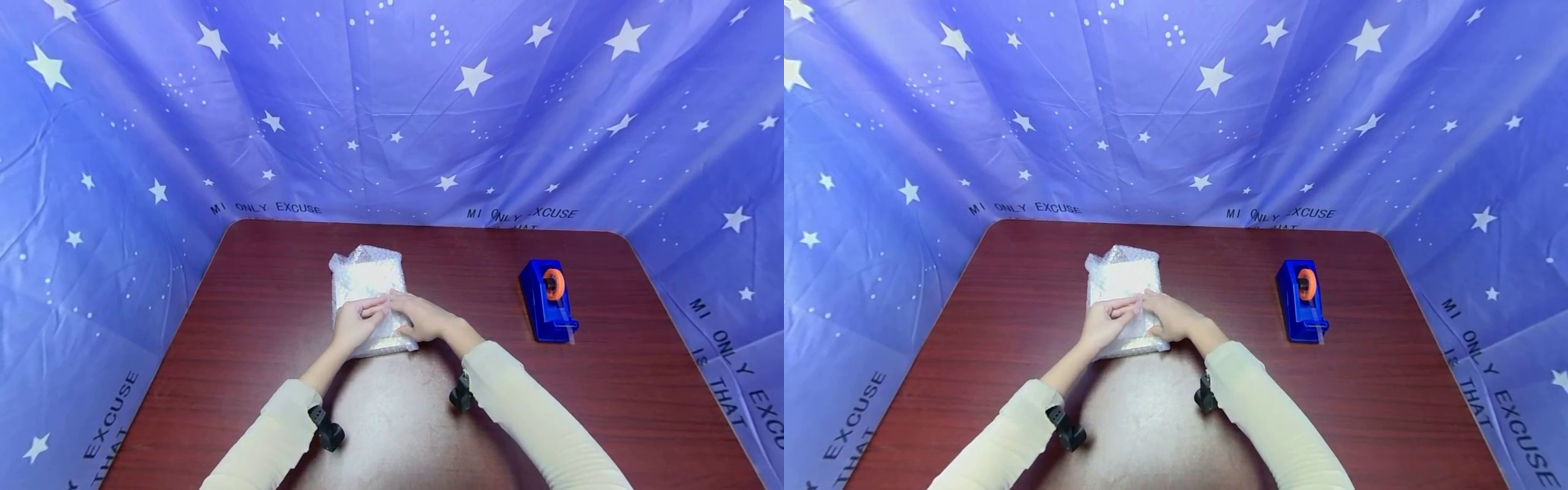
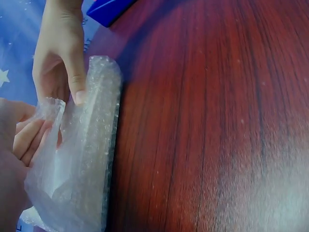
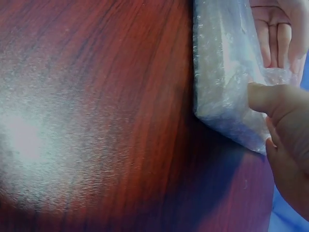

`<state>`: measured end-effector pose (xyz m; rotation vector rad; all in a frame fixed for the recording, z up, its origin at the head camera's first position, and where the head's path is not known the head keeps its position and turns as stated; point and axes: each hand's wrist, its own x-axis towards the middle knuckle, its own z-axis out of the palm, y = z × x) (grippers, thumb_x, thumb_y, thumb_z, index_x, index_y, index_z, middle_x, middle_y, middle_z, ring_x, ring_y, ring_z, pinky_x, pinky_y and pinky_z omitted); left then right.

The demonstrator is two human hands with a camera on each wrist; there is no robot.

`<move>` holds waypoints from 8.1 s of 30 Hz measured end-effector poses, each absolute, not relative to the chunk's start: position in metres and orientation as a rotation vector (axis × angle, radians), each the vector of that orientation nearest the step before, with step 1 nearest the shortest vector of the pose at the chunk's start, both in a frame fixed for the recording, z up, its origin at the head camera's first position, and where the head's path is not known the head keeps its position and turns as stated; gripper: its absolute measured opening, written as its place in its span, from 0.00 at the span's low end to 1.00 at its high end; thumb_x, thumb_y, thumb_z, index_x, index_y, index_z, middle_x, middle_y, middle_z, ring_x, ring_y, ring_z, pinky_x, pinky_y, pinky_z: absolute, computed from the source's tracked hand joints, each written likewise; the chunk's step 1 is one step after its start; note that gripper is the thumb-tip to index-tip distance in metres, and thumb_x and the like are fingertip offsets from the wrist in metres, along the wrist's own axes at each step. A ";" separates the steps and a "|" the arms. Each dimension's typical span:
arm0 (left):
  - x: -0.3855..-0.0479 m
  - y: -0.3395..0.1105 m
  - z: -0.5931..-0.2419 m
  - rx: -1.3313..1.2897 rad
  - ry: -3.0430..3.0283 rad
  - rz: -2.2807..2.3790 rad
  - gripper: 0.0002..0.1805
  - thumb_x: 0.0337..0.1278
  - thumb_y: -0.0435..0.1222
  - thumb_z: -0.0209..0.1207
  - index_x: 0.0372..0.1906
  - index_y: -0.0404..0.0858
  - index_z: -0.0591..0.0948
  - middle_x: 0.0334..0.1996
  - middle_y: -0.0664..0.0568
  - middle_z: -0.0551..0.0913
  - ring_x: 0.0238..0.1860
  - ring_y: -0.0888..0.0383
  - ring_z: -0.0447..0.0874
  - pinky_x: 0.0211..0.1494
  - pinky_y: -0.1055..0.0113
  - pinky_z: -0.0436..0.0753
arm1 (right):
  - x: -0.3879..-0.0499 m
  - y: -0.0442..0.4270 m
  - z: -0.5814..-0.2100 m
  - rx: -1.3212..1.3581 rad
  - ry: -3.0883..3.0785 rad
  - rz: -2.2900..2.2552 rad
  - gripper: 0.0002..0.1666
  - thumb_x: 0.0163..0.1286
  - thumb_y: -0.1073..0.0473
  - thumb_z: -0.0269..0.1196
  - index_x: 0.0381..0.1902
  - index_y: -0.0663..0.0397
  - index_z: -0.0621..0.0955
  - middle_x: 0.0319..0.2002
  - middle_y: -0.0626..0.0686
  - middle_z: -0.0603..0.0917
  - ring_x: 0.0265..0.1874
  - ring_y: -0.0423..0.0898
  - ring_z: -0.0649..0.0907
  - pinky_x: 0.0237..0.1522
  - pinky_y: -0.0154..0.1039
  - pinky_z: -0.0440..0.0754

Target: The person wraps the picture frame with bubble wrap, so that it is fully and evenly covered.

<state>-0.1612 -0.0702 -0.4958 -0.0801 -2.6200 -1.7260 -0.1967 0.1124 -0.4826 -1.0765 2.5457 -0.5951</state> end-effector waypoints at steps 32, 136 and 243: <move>-0.153 -0.065 -0.505 -0.602 -2.825 -1.059 0.22 0.54 0.25 0.51 0.55 0.36 0.81 0.47 0.41 0.87 0.46 0.47 0.87 0.54 0.54 0.83 | -0.172 0.121 -0.496 -1.023 2.847 -0.690 0.32 0.65 0.55 0.64 0.63 0.68 0.73 0.65 0.61 0.74 0.70 0.57 0.69 0.71 0.50 0.67; -0.181 -0.140 -0.487 -0.986 -3.104 -0.154 0.59 0.41 0.72 0.56 0.75 0.41 0.56 0.77 0.48 0.53 0.78 0.49 0.51 0.78 0.43 0.50 | -0.154 0.113 -0.494 -1.077 2.764 -0.612 0.25 0.74 0.58 0.53 0.66 0.61 0.72 0.69 0.56 0.71 0.72 0.53 0.66 0.74 0.53 0.61; -0.183 -0.132 -0.478 -0.977 -3.149 -0.320 0.51 0.48 0.62 0.61 0.72 0.38 0.62 0.75 0.46 0.59 0.76 0.47 0.55 0.76 0.42 0.57 | -0.149 0.112 -0.493 -0.999 2.762 -0.628 0.25 0.75 0.58 0.51 0.67 0.60 0.70 0.69 0.55 0.70 0.73 0.52 0.65 0.75 0.54 0.59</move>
